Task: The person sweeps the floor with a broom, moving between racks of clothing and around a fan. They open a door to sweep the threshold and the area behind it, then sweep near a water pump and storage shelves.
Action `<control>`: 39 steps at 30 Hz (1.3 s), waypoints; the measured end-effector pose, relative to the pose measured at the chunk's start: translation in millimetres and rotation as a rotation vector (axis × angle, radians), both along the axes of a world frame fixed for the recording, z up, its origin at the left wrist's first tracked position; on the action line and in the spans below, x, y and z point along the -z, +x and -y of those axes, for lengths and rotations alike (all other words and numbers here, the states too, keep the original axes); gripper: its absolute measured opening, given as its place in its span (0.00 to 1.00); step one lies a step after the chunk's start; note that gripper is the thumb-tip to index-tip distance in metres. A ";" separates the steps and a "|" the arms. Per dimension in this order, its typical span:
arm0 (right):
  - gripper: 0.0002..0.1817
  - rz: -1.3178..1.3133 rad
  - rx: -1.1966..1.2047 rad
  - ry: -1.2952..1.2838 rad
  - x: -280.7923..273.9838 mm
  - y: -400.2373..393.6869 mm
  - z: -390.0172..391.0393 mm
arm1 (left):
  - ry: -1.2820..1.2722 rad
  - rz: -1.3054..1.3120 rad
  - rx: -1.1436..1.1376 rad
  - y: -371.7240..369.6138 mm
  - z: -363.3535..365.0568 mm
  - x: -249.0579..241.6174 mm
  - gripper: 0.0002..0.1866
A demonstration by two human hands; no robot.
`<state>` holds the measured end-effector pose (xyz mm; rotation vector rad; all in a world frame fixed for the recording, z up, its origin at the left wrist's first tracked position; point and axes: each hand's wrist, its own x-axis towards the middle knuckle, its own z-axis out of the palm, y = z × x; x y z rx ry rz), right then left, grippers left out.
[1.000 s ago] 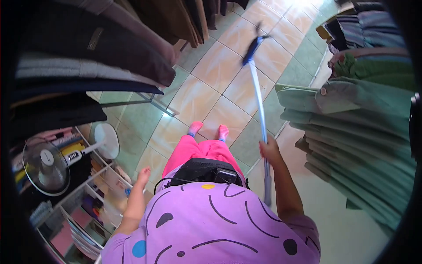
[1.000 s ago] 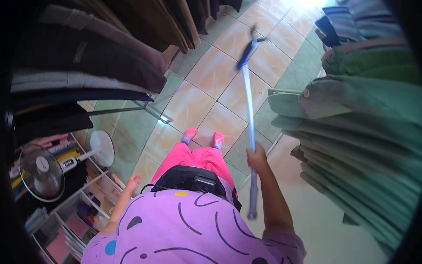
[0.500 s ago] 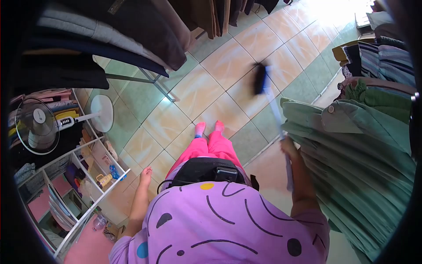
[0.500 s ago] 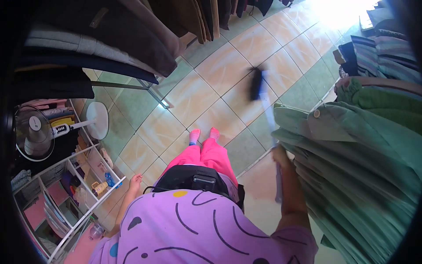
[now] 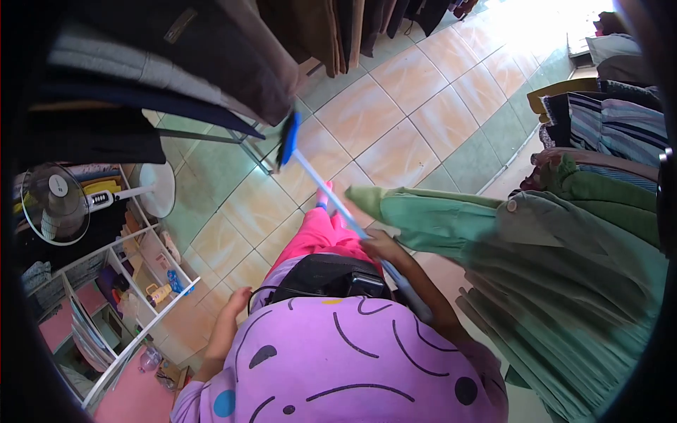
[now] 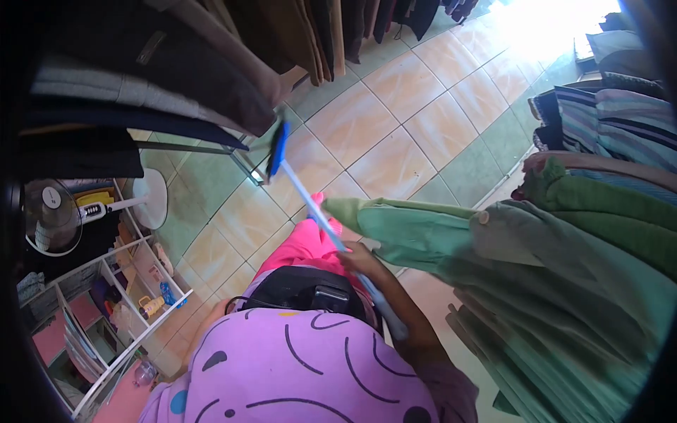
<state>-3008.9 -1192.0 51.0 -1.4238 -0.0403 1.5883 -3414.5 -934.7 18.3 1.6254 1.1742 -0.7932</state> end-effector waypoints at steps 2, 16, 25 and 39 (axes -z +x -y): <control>0.09 0.093 -0.126 0.062 45.1 10.4 -28.7 | 0.052 0.050 0.078 3.4 -25.9 26.3 0.12; 0.05 0.650 0.460 -0.549 -24.0 216.7 52.3 | -0.076 0.081 -0.109 142.6 -94.5 17.5 0.14; 0.09 0.151 -0.312 -0.013 15.0 181.2 -29.9 | 0.085 0.034 -0.227 238.4 -120.3 -0.6 0.14; 0.12 0.419 0.319 -0.399 123.7 578.3 17.7 | -0.214 -0.116 -0.206 265.7 -8.7 8.9 0.06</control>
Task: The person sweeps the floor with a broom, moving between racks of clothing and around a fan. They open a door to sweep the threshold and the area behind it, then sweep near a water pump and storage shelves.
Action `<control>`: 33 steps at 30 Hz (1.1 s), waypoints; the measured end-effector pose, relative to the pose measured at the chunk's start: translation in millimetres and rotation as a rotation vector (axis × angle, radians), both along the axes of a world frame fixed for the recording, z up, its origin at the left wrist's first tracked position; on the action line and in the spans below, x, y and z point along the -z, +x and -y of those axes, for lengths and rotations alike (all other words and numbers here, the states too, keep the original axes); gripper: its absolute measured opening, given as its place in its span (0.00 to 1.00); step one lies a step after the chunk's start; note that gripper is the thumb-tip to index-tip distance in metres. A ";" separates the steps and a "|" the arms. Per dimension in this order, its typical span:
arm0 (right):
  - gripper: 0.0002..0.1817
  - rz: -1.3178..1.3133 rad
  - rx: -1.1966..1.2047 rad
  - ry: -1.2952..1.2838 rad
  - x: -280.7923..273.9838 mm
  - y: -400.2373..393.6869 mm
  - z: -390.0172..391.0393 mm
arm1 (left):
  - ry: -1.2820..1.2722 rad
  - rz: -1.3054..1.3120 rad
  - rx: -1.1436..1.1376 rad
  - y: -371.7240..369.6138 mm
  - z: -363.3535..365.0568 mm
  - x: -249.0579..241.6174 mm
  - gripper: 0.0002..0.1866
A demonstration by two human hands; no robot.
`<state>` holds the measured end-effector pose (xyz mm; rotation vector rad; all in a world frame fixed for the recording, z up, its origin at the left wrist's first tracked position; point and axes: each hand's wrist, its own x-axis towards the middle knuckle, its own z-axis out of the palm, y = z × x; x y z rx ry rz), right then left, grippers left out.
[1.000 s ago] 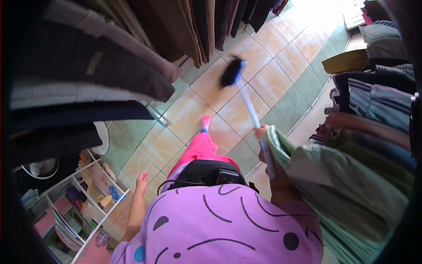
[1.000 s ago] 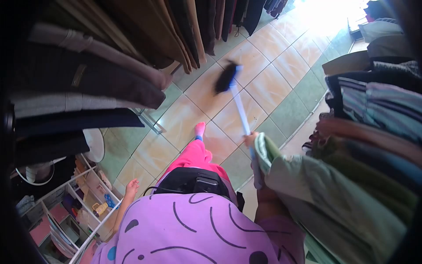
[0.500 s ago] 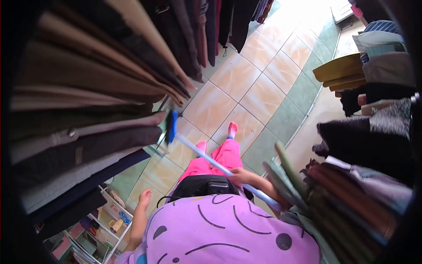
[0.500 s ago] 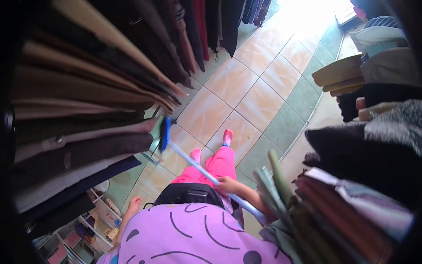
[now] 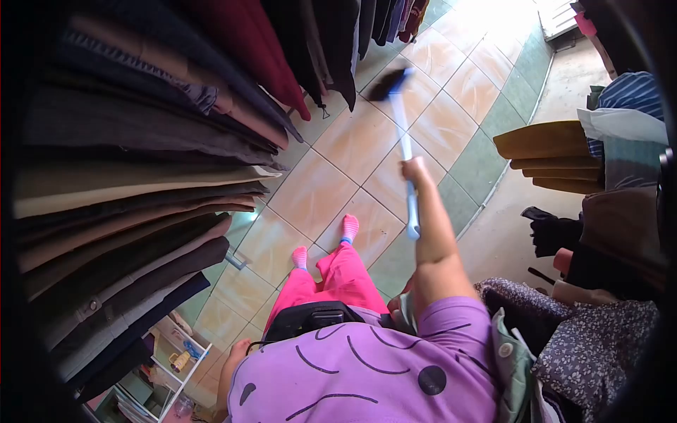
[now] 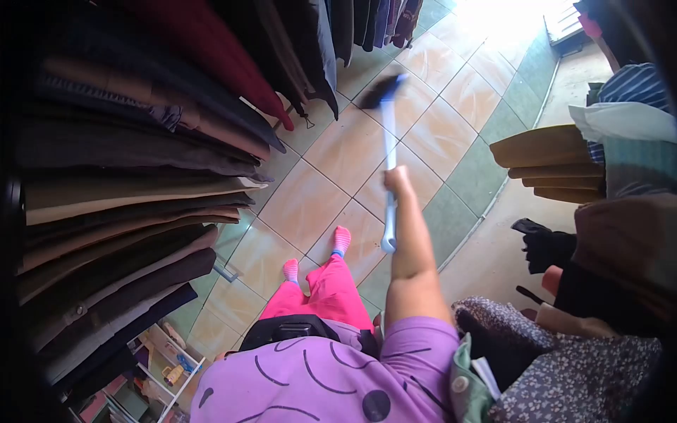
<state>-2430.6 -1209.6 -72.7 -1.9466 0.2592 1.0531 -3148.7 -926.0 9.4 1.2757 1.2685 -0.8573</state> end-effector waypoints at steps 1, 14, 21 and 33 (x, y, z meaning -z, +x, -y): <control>0.10 0.063 0.048 -0.084 -8.6 7.8 14.4 | 0.002 -0.002 0.000 11.7 7.8 -5.5 0.06; 0.13 -0.504 -0.227 0.227 -133.4 -192.9 40.5 | 0.238 0.058 -0.128 185.8 -6.2 -34.2 0.15; 0.12 -0.349 -0.412 0.087 -62.5 -166.4 39.9 | 0.279 0.028 -0.094 225.2 -25.3 -66.4 0.16; 0.11 0.208 -0.022 -0.387 -155.1 -53.7 124.4 | 0.224 0.169 0.228 206.9 -7.4 -39.4 0.13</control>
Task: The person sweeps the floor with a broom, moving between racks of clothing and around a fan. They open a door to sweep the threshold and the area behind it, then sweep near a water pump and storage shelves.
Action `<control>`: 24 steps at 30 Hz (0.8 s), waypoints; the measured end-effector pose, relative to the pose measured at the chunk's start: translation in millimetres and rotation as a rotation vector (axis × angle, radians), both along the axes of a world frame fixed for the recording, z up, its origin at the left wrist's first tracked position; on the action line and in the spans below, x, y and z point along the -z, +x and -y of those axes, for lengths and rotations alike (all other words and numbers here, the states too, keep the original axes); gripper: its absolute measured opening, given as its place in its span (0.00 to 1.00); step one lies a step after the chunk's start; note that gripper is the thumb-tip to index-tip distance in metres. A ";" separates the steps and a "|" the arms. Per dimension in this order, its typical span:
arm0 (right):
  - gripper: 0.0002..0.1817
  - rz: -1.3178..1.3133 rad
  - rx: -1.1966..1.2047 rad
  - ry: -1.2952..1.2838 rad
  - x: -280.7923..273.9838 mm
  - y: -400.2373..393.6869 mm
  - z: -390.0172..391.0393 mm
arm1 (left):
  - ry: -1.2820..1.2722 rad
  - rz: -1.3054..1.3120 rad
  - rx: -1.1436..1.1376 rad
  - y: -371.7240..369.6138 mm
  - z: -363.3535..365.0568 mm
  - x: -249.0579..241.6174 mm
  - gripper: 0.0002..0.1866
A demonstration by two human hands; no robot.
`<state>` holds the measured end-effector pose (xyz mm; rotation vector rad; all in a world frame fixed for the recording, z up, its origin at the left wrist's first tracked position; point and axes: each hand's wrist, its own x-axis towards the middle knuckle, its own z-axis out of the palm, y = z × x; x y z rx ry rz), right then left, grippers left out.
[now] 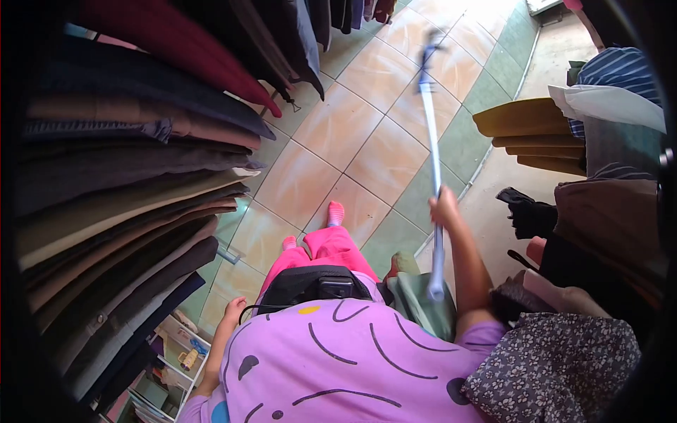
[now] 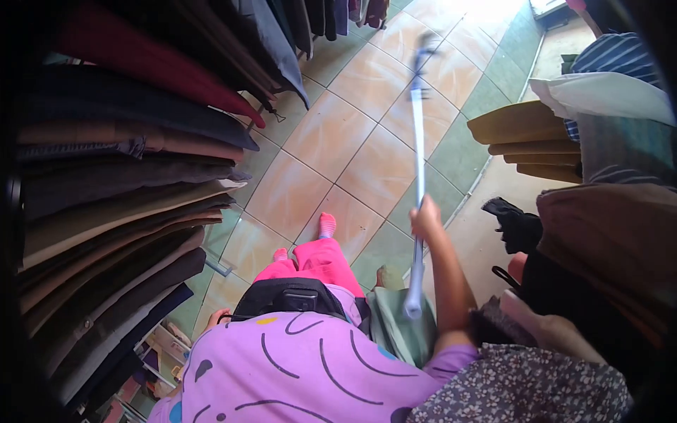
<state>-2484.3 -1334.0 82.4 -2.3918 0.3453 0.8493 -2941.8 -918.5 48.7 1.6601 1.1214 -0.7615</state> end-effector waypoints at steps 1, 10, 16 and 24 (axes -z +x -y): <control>0.11 -0.052 -0.036 0.092 -1.3 -25.3 8.9 | 0.002 -0.052 0.128 17.5 0.1 -0.4 0.14; 0.09 -0.601 -0.113 0.108 -3.5 -101.8 46.9 | 0.107 0.189 0.534 231.7 -34.7 54.6 0.15; 0.12 0.234 -0.122 -0.435 95.0 -13.7 50.4 | 0.062 0.324 0.752 402.9 -12.4 43.5 0.16; 0.23 -0.022 1.073 0.500 9.2 -109.3 -50.6 | -0.174 0.303 1.055 561.9 2.0 61.8 0.14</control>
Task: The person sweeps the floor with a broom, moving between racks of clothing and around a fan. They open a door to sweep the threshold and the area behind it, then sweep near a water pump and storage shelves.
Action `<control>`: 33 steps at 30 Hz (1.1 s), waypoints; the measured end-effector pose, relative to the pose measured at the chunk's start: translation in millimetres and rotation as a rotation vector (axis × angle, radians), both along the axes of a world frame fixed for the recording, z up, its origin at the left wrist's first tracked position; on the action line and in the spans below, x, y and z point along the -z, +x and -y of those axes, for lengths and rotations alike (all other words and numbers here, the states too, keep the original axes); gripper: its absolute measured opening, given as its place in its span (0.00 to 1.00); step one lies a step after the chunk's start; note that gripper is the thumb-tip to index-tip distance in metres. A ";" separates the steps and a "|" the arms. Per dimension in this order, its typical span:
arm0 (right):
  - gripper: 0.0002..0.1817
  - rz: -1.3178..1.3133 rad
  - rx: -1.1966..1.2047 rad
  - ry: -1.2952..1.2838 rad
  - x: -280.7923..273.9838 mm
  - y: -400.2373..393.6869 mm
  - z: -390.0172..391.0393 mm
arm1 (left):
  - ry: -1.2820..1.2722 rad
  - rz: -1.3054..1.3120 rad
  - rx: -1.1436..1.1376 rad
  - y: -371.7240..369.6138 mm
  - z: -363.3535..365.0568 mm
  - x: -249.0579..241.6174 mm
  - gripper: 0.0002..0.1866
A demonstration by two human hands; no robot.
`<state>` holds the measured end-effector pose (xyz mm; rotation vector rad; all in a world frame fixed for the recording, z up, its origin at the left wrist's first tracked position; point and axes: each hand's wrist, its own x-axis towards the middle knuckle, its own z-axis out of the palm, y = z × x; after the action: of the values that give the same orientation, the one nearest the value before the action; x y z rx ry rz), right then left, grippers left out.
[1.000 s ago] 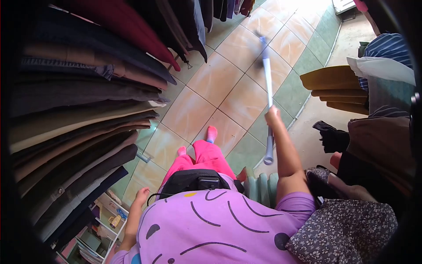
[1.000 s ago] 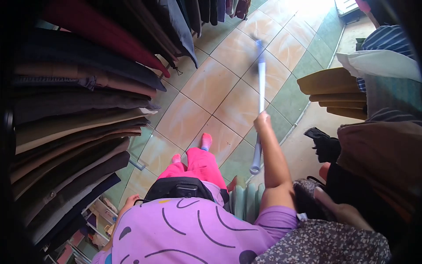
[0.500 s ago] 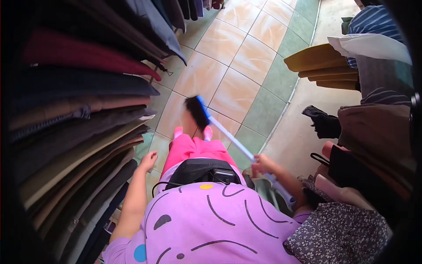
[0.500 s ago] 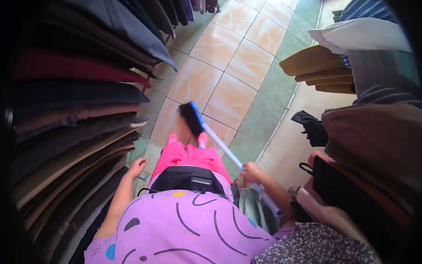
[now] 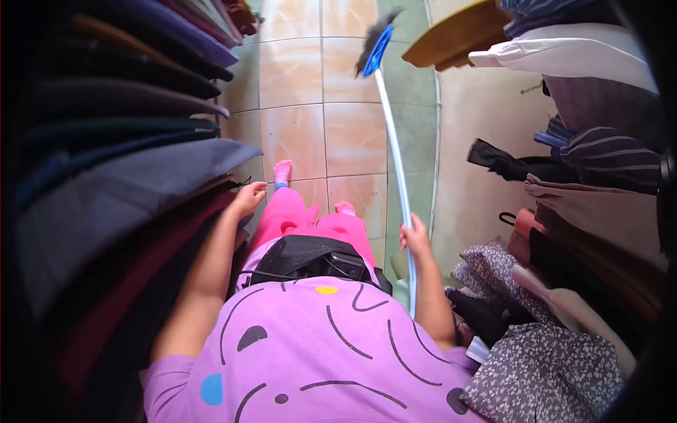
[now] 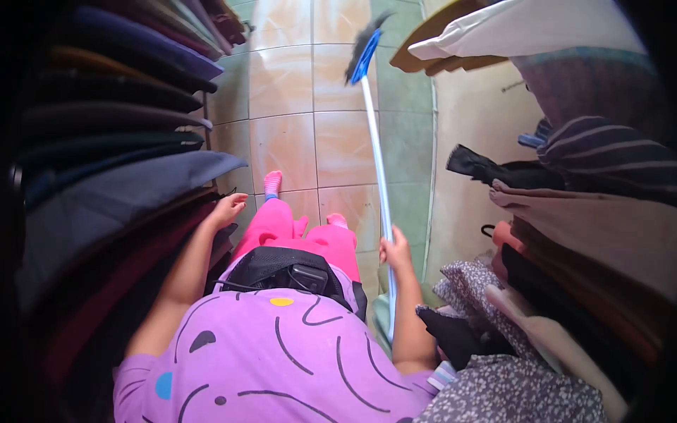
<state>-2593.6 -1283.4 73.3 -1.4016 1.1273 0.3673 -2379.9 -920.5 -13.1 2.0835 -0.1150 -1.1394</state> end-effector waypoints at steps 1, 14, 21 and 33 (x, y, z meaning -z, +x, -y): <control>0.22 -0.024 0.040 0.000 -3.7 -27.0 -17.8 | -0.078 -0.050 -0.033 15.3 -2.7 12.2 0.14; 0.06 -0.542 0.531 0.170 -8.3 -155.4 -179.4 | 0.060 -0.190 0.233 97.7 -17.8 32.9 0.20; 0.06 -0.181 0.386 0.292 -13.1 -8.8 -158.5 | -0.063 -0.388 0.355 100.6 16.2 0.0 0.24; 0.03 -0.120 0.497 -0.016 -41.4 -3.7 -134.8 | -0.071 0.136 -0.036 152.4 -19.6 2.7 0.31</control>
<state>-2597.3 -1148.7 114.6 -1.0740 1.5301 0.0848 -2227.5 -900.9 -15.8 2.0904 -0.1804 -0.9580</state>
